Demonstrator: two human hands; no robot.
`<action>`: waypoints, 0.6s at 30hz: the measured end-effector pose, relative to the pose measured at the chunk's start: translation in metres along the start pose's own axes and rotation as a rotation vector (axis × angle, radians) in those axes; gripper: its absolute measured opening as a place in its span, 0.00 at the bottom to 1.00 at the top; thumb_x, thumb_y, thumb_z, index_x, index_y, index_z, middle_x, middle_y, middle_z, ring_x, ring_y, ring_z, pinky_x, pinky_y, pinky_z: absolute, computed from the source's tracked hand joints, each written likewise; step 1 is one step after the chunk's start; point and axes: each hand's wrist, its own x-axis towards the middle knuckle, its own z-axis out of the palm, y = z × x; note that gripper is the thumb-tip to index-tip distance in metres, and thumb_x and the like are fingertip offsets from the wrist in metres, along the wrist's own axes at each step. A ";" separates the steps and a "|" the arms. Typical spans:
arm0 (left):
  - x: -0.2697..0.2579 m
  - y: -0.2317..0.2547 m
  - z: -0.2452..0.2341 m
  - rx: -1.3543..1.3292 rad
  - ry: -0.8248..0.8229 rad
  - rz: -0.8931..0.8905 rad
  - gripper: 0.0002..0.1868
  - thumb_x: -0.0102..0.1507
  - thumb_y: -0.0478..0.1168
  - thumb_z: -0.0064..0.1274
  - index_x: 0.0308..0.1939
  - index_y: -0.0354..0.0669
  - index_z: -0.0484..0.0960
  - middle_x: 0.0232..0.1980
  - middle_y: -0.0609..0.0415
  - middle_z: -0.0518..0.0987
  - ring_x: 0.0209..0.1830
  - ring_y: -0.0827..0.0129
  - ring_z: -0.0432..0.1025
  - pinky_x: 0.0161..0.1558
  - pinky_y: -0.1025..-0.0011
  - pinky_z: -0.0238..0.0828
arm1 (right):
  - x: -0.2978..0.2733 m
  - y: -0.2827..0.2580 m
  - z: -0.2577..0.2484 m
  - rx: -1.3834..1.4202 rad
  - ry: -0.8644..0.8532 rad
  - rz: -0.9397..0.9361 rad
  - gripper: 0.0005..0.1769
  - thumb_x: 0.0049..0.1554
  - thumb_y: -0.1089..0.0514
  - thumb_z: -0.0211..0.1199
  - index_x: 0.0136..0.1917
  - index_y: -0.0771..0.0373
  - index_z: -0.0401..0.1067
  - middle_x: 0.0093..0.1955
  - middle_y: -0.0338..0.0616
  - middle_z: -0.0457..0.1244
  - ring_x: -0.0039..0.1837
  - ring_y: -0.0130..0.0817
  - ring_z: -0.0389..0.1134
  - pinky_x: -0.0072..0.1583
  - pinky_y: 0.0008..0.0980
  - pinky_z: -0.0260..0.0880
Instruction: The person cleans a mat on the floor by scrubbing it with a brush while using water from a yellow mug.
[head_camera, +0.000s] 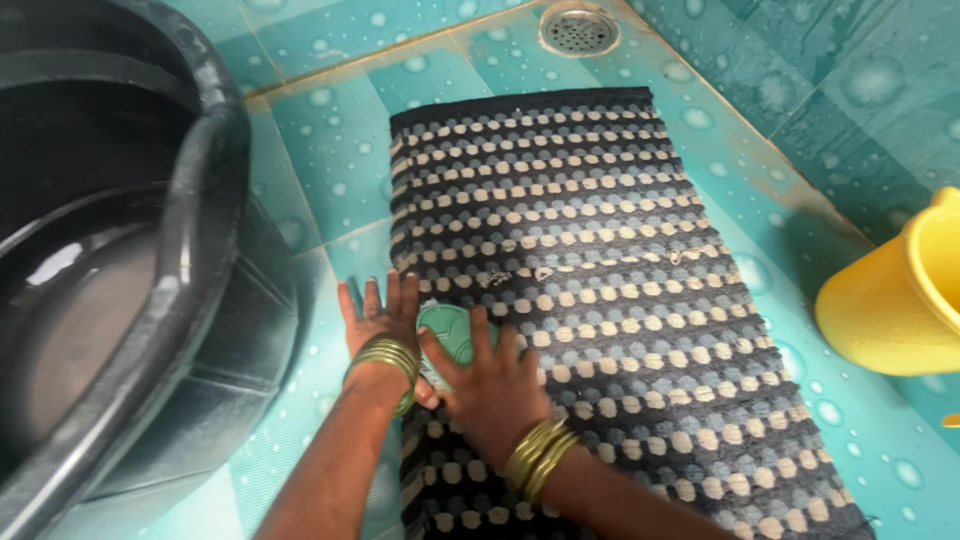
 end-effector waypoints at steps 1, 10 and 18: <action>0.000 -0.001 -0.001 0.000 0.000 -0.002 0.89 0.36 0.72 0.75 0.80 0.49 0.24 0.85 0.50 0.27 0.83 0.49 0.28 0.72 0.35 0.17 | -0.007 0.007 -0.005 -0.013 0.067 -0.035 0.46 0.46 0.43 0.65 0.76 0.42 0.55 0.70 0.68 0.54 0.55 0.59 0.67 0.44 0.53 0.78; -0.008 0.001 -0.006 -0.009 0.005 -0.010 0.90 0.36 0.71 0.76 0.80 0.48 0.23 0.85 0.50 0.29 0.83 0.51 0.29 0.72 0.34 0.17 | 0.046 0.133 -0.004 -0.155 -0.173 0.618 0.44 0.55 0.40 0.60 0.80 0.37 0.45 0.70 0.67 0.50 0.62 0.66 0.62 0.47 0.59 0.75; -0.003 -0.001 -0.006 0.012 0.017 -0.022 0.89 0.36 0.73 0.75 0.80 0.49 0.24 0.85 0.51 0.29 0.83 0.50 0.30 0.73 0.37 0.18 | 0.070 0.042 0.022 -0.170 0.537 0.043 0.49 0.37 0.29 0.67 0.71 0.33 0.56 0.63 0.53 0.63 0.54 0.47 0.72 0.45 0.44 0.79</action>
